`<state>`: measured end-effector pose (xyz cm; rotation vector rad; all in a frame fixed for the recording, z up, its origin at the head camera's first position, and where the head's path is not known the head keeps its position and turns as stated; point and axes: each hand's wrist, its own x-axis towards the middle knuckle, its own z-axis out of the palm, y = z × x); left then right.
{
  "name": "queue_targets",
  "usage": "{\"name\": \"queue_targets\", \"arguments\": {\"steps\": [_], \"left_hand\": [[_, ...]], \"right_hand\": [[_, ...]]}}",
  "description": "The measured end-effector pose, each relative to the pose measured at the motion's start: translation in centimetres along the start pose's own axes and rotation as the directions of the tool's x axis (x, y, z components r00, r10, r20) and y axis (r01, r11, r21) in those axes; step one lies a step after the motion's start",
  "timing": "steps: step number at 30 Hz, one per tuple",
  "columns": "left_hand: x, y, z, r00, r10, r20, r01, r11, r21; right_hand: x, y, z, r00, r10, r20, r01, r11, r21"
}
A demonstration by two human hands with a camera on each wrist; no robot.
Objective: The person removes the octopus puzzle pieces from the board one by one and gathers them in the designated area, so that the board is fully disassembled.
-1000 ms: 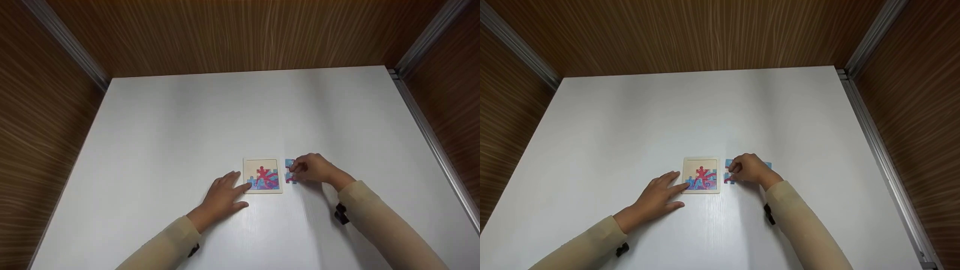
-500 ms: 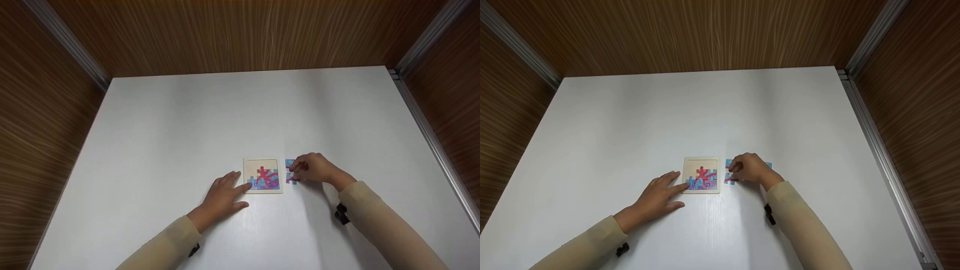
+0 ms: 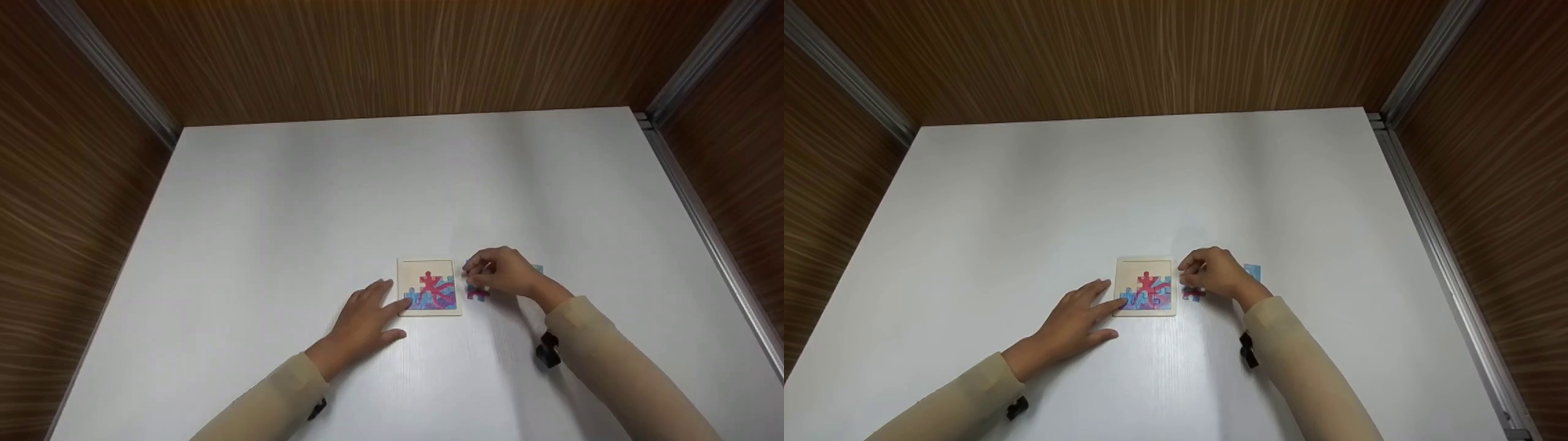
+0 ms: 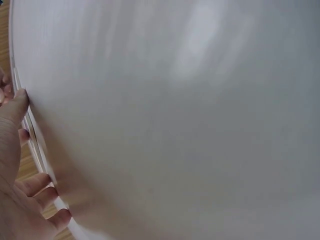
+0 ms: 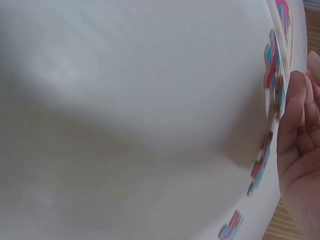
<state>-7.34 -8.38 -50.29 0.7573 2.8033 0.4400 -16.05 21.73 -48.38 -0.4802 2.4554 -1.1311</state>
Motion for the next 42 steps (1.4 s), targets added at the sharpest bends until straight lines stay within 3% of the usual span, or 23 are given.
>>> {"name": "queue_targets", "arguments": {"steps": [15,26,36,42], "left_hand": [[0.1,0.1,0.1,1.000,-0.010,0.013,0.011,1.000,-0.010],[0.3,0.8,0.6,0.997,0.045,-0.064,-0.045,0.999,0.006],[0.7,1.5,0.9,0.996,0.053,-0.065,-0.053,0.999,0.006],[0.8,1.6,1.1,0.997,0.053,-0.064,-0.052,0.999,0.012]], "right_hand": [[1.2,-1.8,1.9,0.998,-0.061,0.007,0.060,0.997,0.038],[2.2,-3.0,2.6,0.994,-0.107,0.010,0.105,0.991,0.082],[2.8,-3.7,3.4,0.995,-0.103,0.000,0.103,0.992,0.075],[3.1,-3.9,3.8,0.998,-0.064,-0.005,0.064,0.997,0.050]]}}
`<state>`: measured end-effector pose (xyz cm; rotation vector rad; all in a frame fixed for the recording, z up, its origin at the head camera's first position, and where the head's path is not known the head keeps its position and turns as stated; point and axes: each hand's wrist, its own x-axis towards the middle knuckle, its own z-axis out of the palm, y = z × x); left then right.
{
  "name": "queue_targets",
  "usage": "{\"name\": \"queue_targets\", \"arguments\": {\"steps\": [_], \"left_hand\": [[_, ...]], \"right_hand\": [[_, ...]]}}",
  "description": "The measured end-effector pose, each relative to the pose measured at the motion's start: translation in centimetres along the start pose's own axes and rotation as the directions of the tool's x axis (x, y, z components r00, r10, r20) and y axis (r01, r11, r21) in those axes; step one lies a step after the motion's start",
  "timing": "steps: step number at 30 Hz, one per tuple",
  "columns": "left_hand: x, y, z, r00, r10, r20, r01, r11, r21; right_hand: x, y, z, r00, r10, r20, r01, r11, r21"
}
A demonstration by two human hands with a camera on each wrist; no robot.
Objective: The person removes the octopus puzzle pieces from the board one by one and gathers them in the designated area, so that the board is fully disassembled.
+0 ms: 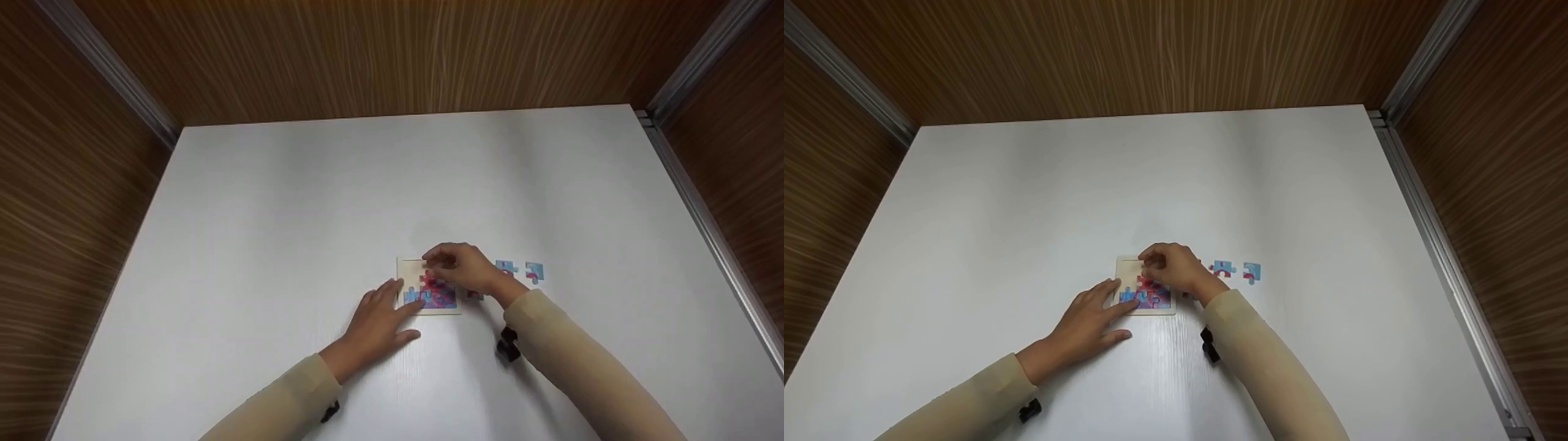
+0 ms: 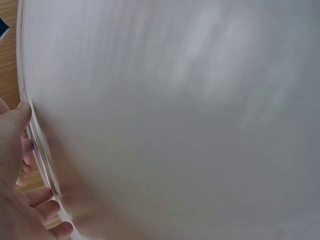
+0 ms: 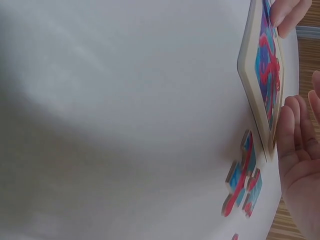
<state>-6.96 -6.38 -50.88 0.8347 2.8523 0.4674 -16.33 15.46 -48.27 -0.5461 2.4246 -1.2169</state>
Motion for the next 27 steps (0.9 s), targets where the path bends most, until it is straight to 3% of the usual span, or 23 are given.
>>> {"name": "queue_targets", "arguments": {"steps": [7,14,27], "left_hand": [[-0.04,0.18,-0.28,1.000,-0.010,0.013,0.010,1.000,-0.012],[-0.13,0.37,-0.68,0.999,-0.005,0.038,0.005,1.000,0.018],[-0.04,0.32,-0.57,1.000,0.000,0.020,0.000,1.000,0.024]], "right_hand": [[0.21,-0.19,0.39,0.998,0.058,0.002,-0.058,0.998,0.003],[0.23,-0.09,0.73,0.999,0.046,-0.001,-0.046,0.999,-0.025],[0.36,-0.30,0.97,0.998,0.065,0.001,-0.065,0.998,-0.026]]}}
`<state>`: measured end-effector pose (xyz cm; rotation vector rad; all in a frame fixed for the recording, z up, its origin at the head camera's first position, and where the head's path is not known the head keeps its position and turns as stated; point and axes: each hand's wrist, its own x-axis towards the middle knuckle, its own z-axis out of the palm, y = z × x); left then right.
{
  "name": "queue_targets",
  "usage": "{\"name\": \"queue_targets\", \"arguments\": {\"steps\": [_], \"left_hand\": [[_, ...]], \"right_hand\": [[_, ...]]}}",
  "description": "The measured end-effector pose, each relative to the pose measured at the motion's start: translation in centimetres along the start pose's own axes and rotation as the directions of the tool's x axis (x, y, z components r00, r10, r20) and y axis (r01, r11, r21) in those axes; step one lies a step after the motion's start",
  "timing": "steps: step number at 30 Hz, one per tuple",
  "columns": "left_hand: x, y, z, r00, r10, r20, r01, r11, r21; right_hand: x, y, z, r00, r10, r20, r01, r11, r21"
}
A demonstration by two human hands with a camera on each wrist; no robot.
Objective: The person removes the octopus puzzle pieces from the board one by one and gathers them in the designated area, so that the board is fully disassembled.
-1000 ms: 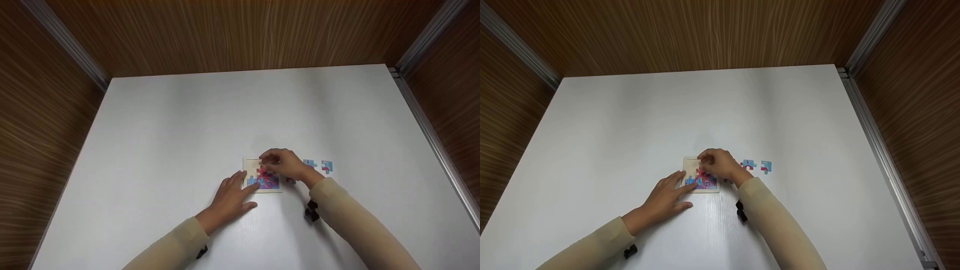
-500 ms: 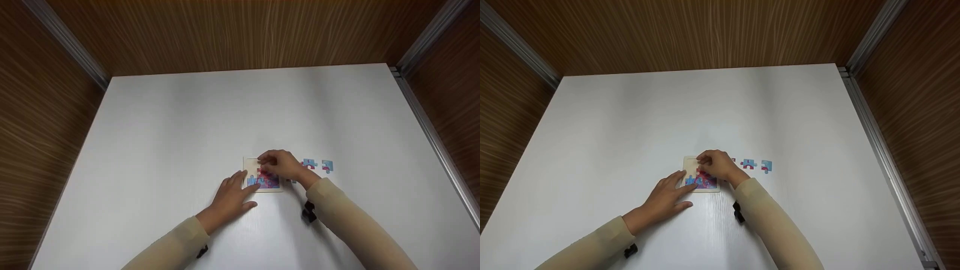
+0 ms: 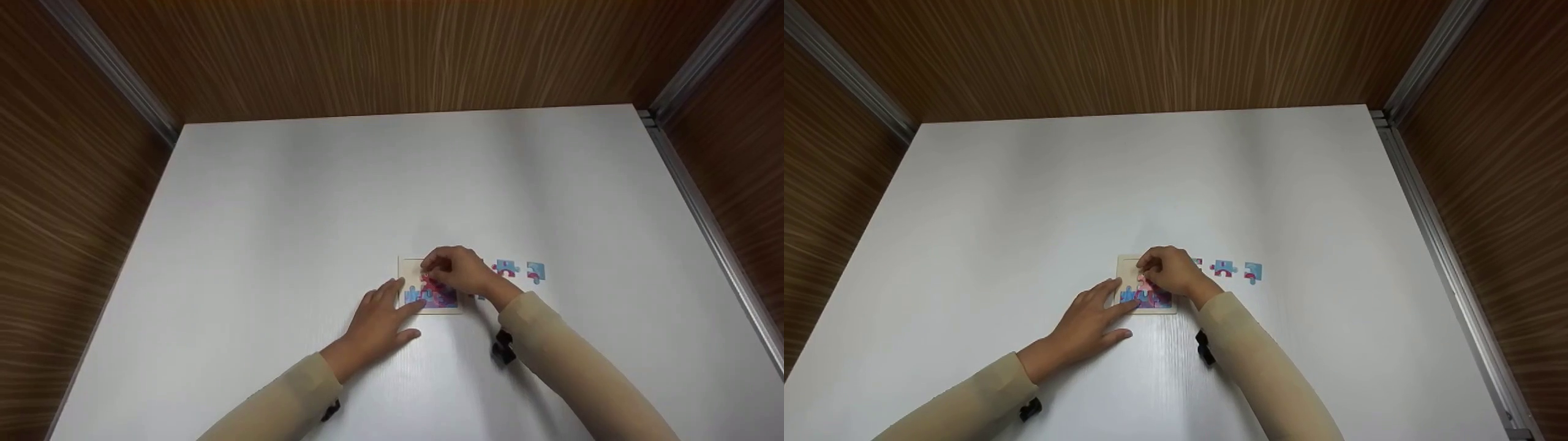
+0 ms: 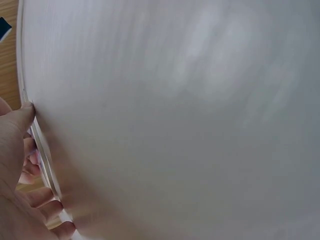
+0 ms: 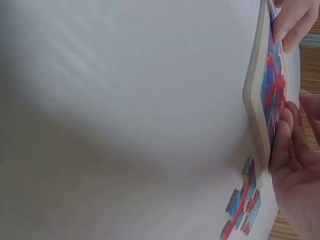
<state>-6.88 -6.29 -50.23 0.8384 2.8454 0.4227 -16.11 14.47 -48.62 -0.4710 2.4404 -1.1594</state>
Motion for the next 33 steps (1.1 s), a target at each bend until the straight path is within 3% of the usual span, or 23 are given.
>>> {"name": "queue_targets", "arguments": {"steps": [10,17,33], "left_hand": [[-0.03,-0.07,0.02,1.000,0.008,-0.007,-0.007,1.000,0.006],[-0.04,0.01,0.00,1.000,0.001,-0.010,-0.001,1.000,-0.009],[0.01,-0.10,0.13,1.000,0.003,-0.010,-0.003,1.000,0.001]], "right_hand": [[-0.10,0.02,0.08,1.000,0.014,-0.005,-0.014,0.999,0.045],[-0.34,-0.18,0.04,1.000,-0.021,0.006,0.020,0.997,0.074],[-0.16,0.35,-0.09,1.000,-0.009,-0.003,0.009,0.999,0.034]]}}
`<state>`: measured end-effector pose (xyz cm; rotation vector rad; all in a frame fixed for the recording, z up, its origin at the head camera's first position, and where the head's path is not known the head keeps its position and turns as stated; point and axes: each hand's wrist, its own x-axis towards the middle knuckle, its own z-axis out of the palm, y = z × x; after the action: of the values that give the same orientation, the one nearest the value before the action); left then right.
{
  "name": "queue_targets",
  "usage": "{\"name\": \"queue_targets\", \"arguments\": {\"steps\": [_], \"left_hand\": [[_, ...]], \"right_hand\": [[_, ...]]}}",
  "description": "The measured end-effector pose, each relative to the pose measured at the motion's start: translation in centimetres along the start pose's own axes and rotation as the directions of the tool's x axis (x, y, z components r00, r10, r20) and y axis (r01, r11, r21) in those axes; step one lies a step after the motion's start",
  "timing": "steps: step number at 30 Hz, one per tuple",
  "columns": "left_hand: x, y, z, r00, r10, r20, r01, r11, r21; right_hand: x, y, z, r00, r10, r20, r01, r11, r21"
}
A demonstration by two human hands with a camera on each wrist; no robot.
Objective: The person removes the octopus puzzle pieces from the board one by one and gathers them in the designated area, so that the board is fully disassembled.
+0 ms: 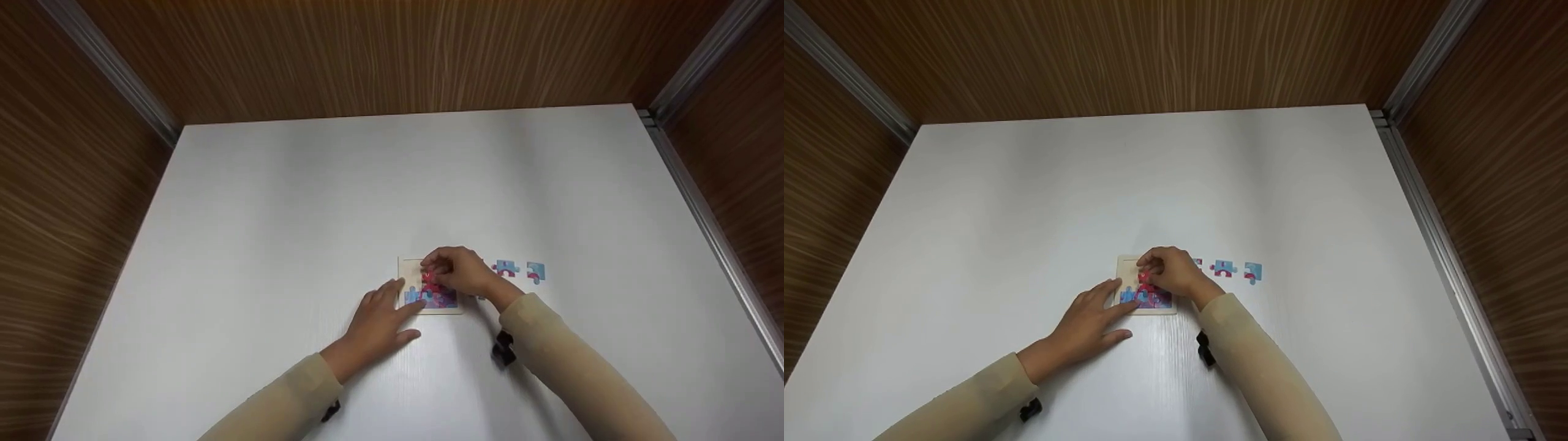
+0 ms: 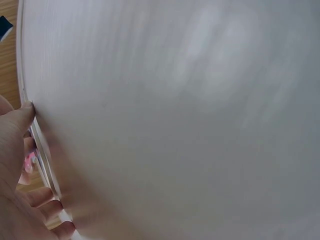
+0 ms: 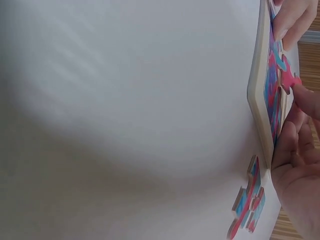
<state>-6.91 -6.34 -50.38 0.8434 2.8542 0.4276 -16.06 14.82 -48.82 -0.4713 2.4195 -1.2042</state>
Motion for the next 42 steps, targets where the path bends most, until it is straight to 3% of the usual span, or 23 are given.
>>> {"name": "queue_targets", "arguments": {"steps": [17,36,42], "left_hand": [[-0.1,-0.1,0.0,1.000,0.004,0.013,-0.004,1.000,-0.022],[-0.1,-0.1,0.0,1.000,0.005,0.000,-0.005,1.000,-0.015],[0.0,0.0,0.0,1.000,-0.007,0.011,0.007,1.000,-0.022]], "right_hand": [[-0.1,0.2,-0.1,0.994,-0.079,0.075,0.072,0.993,0.095],[-0.3,0.4,-0.7,0.999,-0.042,0.024,0.038,0.990,0.137],[-0.6,0.9,-1.3,0.996,-0.089,0.019,0.084,0.977,0.195]]}}
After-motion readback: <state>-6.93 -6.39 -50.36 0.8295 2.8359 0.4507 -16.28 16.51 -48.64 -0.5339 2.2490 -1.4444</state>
